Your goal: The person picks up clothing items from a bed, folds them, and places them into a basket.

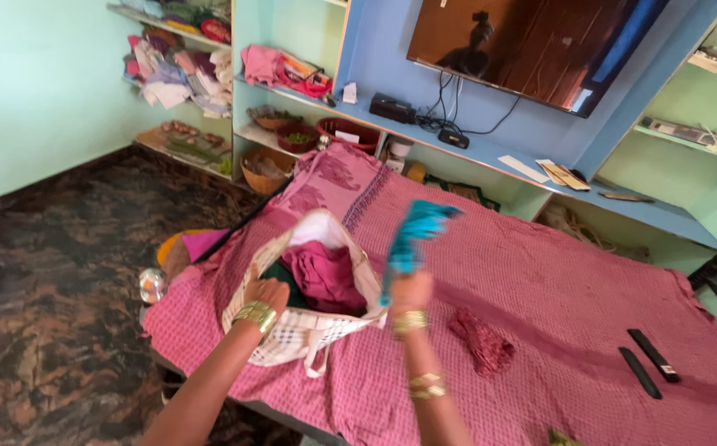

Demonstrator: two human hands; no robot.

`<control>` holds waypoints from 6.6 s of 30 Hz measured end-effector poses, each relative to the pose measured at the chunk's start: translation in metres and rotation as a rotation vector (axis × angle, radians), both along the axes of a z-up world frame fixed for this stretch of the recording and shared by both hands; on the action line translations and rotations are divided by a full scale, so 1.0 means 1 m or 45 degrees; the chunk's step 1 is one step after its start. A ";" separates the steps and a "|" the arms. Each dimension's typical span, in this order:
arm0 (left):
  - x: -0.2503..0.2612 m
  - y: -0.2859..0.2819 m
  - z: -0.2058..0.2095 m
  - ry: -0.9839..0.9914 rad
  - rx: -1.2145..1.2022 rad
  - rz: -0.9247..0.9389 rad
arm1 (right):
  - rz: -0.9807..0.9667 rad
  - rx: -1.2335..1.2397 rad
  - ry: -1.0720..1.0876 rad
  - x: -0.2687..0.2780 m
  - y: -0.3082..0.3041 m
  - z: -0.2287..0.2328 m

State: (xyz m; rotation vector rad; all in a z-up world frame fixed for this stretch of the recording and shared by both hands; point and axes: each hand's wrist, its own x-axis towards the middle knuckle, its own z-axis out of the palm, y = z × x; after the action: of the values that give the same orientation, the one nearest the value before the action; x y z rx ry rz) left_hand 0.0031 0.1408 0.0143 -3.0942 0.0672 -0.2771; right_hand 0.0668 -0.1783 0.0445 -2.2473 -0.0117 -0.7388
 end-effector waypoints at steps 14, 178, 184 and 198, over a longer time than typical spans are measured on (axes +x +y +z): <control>0.022 -0.026 0.009 -0.152 -0.084 -0.111 | 0.885 -1.107 0.787 -0.004 0.163 -0.119; -0.230 -0.243 0.112 -0.036 -1.395 -0.830 | -0.004 -0.449 -0.548 -0.353 -0.127 0.140; -0.249 -0.276 0.117 -0.274 -1.374 -0.819 | -0.059 0.168 0.270 -0.399 -0.129 0.111; -0.317 -0.327 0.011 -0.834 -0.880 -0.818 | 0.386 1.258 0.292 -0.357 -0.162 0.020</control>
State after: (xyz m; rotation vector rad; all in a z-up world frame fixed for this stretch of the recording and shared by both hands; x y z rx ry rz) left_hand -0.3135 -0.1865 0.0254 -3.2666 1.1582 -1.5999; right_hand -0.2900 -0.3404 0.0642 -1.3200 0.1009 -0.2175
